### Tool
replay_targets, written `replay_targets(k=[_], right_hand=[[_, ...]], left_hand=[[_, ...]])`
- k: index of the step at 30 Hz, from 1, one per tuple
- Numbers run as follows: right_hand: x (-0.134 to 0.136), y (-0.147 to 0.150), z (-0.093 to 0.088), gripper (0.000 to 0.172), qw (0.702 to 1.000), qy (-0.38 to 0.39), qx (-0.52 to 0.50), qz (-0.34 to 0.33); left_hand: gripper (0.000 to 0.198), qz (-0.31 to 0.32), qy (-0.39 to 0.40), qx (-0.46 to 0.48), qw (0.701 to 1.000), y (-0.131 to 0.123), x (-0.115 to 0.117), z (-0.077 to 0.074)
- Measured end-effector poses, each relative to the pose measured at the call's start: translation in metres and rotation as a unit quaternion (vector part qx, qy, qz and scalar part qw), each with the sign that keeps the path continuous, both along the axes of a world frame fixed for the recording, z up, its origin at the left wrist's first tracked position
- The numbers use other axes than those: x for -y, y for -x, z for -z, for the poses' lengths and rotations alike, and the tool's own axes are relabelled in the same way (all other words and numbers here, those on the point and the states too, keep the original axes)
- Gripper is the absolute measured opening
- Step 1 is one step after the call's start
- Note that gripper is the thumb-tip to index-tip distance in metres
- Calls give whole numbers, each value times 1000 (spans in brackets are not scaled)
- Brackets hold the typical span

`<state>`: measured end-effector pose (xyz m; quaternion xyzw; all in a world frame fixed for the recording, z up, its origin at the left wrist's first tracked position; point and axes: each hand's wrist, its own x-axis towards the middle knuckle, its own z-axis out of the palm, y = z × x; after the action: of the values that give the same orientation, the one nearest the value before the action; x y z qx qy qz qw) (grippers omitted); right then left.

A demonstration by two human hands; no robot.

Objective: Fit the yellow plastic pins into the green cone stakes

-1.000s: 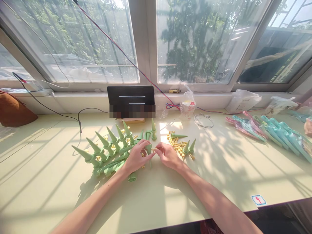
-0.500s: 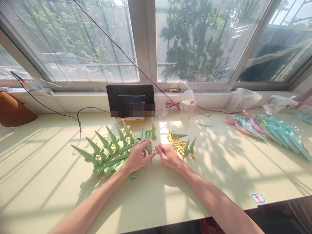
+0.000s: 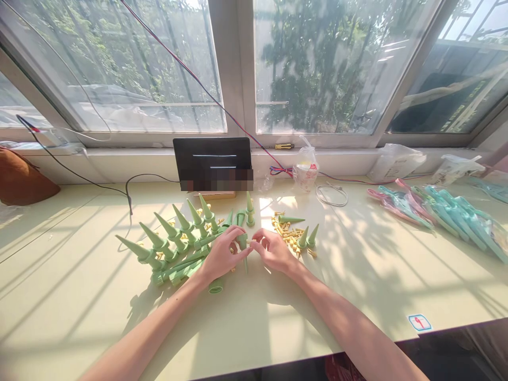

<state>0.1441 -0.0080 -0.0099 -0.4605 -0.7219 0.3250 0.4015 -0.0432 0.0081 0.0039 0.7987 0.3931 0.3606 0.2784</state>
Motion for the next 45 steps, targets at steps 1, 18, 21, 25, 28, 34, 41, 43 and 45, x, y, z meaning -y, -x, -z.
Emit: replay_targets(k=[1,18,21,25,28,34,41,43,45], right_hand=[[0,0,-2,20,1000,3,-2,-2],[-1,-2,-1,16,999,-45,27,6],[-2,-2,2,19,998,-53,37,7],[-2,-2,5,28,997,-62,50,12],[-2,-1,7,34,996,-65,59,10],[-3,-1,7,41,995,-58,84,8],[-2,0,5,45,997,-39,69,18],[-2,1,4,43,998,-34,53,18],[-2,1,3,42,998,-32,41,20]], left_hand=[[17,-1,-4,2,1000,0,-1,0],[17,3,-9,-5,1000,1,0,2],[17,8,-5,-7,1000,1,1,1],[18,15,-6,-10,1000,0,1,1],[18,20,-7,-9,1000,0,1,0],[18,23,-7,-12,1000,0,1,0],[18,16,-7,-8,1000,0,1,0],[18,13,-4,-7,1000,0,1,1],[18,11,-3,-5,1000,0,0,2]])
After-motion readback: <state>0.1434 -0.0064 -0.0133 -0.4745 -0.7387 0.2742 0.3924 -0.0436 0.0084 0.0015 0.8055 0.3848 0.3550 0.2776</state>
